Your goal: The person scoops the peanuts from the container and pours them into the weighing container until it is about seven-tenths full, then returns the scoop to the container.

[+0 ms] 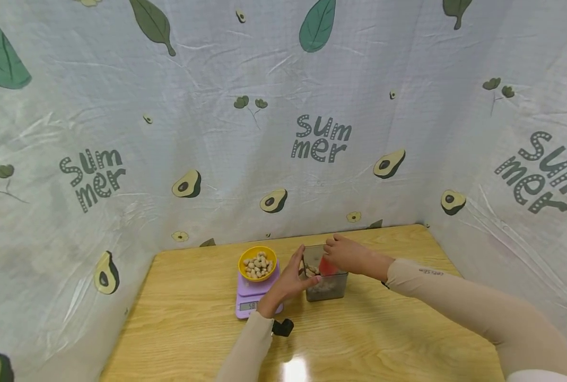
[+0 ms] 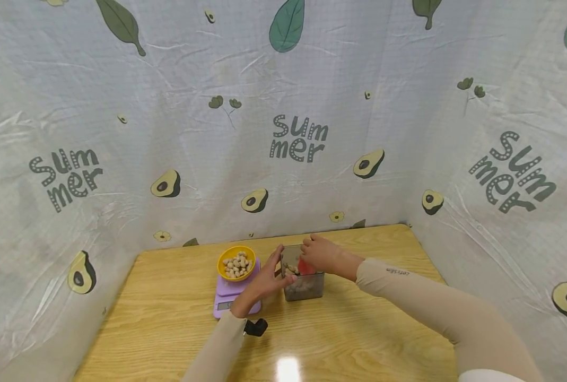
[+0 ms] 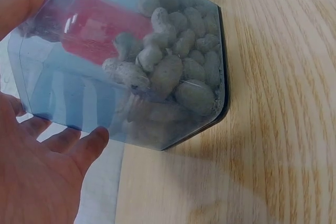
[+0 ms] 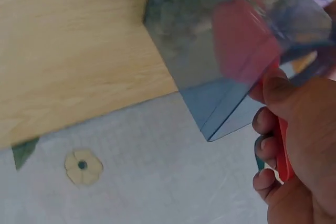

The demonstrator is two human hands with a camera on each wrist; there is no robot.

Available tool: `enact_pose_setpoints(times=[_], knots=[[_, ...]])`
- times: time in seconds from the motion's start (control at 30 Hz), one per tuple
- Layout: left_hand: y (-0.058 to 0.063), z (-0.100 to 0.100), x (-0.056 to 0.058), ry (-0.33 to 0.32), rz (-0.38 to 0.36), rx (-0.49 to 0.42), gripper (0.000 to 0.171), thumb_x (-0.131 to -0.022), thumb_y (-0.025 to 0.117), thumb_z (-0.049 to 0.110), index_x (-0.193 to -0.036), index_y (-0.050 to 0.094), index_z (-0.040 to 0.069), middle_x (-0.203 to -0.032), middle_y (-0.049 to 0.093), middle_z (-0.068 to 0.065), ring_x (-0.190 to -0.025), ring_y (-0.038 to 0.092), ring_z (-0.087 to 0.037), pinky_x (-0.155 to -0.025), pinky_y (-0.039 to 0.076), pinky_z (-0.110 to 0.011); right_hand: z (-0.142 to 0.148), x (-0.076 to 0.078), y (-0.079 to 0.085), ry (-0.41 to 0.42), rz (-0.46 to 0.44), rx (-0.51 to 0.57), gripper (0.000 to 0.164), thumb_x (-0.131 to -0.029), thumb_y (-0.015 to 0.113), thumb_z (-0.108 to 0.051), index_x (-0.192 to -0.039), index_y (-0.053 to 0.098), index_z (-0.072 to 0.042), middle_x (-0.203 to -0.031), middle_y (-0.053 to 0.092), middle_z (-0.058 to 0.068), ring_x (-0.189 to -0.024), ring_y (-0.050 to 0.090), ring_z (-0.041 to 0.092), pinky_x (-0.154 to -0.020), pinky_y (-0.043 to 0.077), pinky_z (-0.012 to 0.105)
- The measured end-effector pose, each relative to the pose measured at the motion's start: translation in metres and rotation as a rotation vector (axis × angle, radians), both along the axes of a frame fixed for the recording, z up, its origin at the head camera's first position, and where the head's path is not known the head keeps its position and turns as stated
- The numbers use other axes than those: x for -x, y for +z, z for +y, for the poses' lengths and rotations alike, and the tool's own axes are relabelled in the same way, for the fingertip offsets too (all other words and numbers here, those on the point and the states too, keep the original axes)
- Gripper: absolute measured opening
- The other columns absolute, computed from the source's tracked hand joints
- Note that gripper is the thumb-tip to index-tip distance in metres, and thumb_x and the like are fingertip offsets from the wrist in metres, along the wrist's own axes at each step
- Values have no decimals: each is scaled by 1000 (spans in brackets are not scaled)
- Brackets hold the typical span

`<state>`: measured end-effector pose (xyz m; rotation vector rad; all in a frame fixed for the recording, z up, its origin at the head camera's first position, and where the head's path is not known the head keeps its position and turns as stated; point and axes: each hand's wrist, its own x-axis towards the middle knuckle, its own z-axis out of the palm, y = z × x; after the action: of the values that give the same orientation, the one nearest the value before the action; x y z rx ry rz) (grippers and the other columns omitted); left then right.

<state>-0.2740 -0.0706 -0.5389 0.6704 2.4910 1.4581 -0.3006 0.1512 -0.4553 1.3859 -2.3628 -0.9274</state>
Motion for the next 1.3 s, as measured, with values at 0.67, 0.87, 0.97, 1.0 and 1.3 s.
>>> enact_pose_setpoints(times=[0.67, 0.87, 0.97, 1.0, 1.3], knots=[[-4, 2, 1, -6, 31, 8, 106, -85, 65, 61, -160, 3, 19, -166, 11, -9, -150, 25, -30, -112, 41, -46, 5, 12, -23, -4, -322, 377, 9, -86, 75, -17, -95, 73, -17, -83, 65, -2, -79, 58, 17, -73, 48, 37], [-4, 2, 1, 22, 26, 3, 106, -85, 66, 61, -160, 4, 19, -166, 10, -10, -149, 26, -32, -111, 42, -46, 9, 14, -29, 49, -343, 497, 11, -89, 71, -22, -97, 73, -15, -83, 65, -1, -78, 59, 17, -72, 49, 37], [-3, 3, 1, 28, 25, 1, 106, -85, 66, 61, -160, 4, 18, -166, 9, -10, -149, 27, -32, -111, 42, -46, 15, 12, -32, 23, -351, 575, 12, -90, 70, -20, -99, 73, -13, -85, 66, -1, -78, 60, 17, -73, 50, 38], [-3, 4, 0, 30, 21, 2, 106, -85, 66, 61, -160, 4, 18, -166, 9, -10, -149, 26, -32, -111, 42, -45, 17, 12, -33, 5, -356, 605, 12, -91, 69, -20, -100, 73, -13, -85, 66, 0, -78, 61, 17, -73, 50, 39], [0, 1, -3, 35, -3, 42, 105, -84, 63, 65, -160, 1, 27, -167, 4, -5, -150, 24, -33, -113, 39, -50, 18, 6, -41, -73, -313, 702, 14, -92, 68, -18, -104, 72, -12, -92, 69, 2, -83, 63, 20, -71, 48, 39]])
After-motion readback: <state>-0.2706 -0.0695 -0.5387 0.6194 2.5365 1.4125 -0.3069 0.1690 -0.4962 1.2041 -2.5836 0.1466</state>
